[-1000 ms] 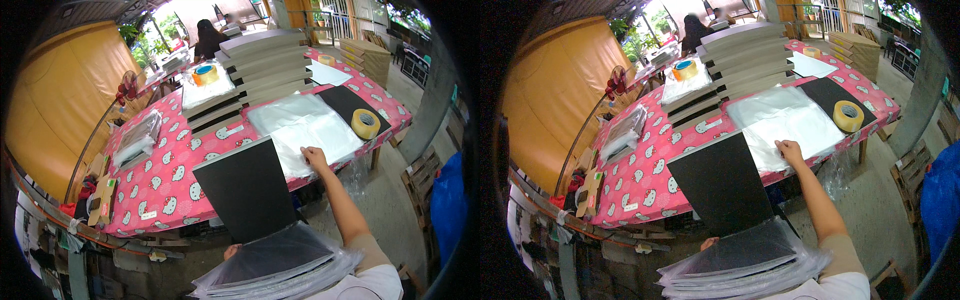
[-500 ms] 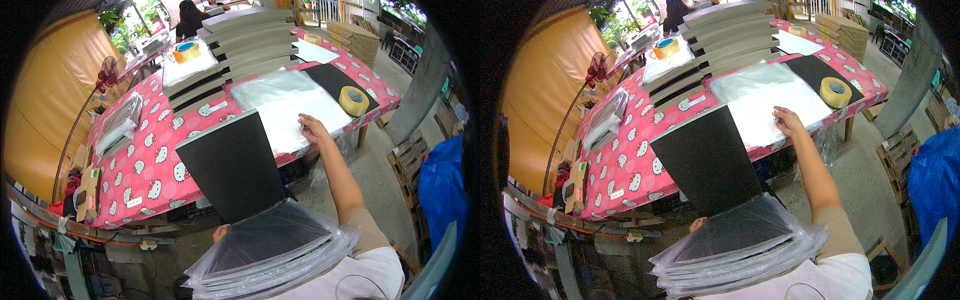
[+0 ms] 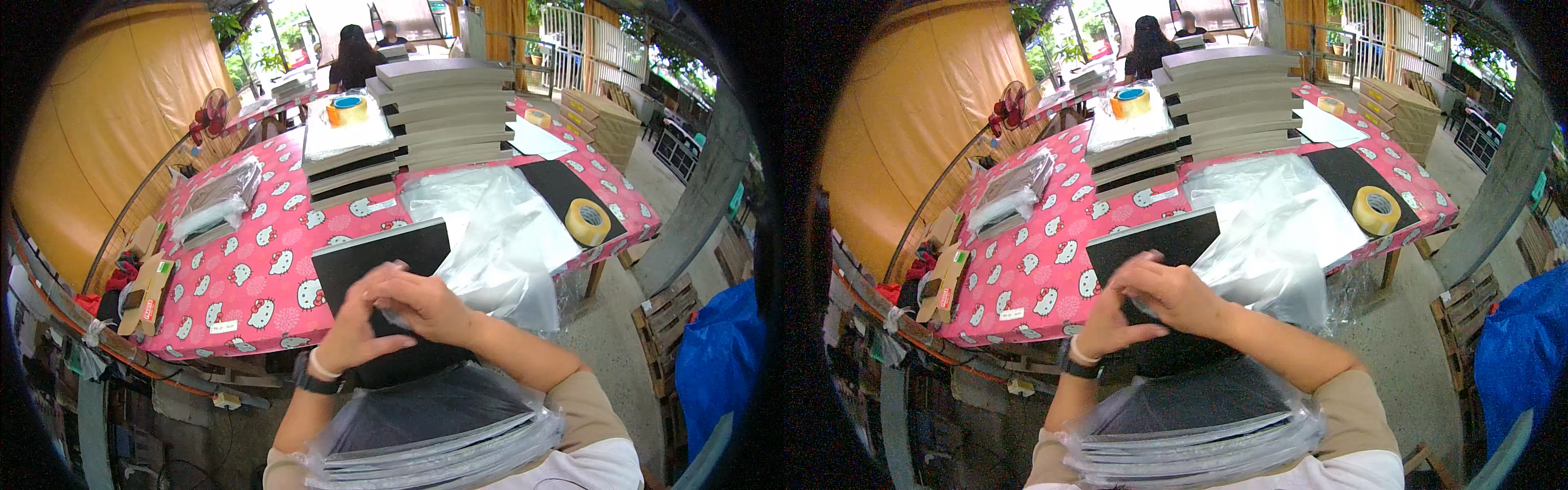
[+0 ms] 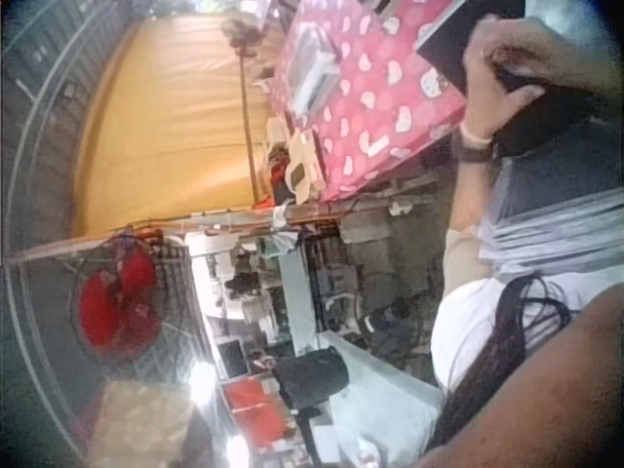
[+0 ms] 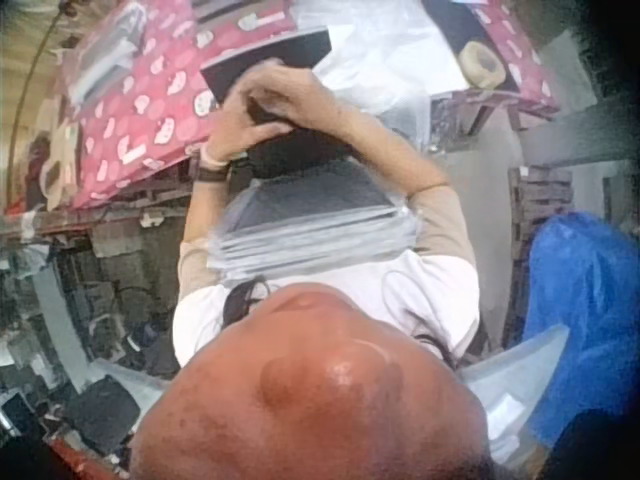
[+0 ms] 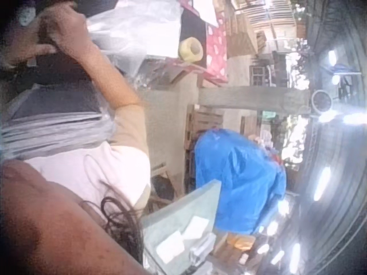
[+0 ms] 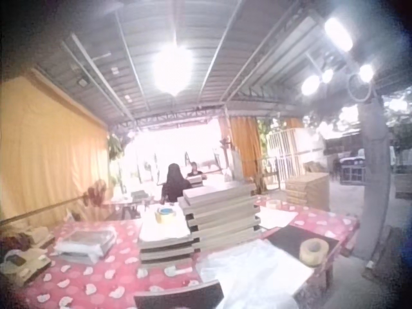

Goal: The person repeatedly wraps black notebooks in clear plastic sleeves. They pick up a notebook, slide it into a sleeve, smooth the plastic, and place the wrapped item on a growing stack on the table.

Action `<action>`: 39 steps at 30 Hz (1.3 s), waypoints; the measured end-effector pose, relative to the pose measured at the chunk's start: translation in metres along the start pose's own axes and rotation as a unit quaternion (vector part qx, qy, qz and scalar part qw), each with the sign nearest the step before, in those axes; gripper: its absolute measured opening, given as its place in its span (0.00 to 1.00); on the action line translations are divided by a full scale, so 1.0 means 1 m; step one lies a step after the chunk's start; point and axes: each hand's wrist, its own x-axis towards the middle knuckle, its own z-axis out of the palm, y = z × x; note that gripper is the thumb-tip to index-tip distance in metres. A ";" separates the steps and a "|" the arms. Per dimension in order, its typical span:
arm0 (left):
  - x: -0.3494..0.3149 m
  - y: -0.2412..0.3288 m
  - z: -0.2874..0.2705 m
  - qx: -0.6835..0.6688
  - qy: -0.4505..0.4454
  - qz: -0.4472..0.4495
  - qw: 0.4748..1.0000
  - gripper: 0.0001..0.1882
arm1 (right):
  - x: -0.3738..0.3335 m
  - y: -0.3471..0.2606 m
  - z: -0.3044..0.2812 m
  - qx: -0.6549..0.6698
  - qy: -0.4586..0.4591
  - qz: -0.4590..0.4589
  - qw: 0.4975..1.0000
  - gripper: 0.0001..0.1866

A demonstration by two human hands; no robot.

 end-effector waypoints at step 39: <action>-0.030 -0.018 0.034 -0.380 0.211 -0.279 0.856 0.13 | -0.034 0.005 0.009 0.035 0.069 0.326 0.942 0.15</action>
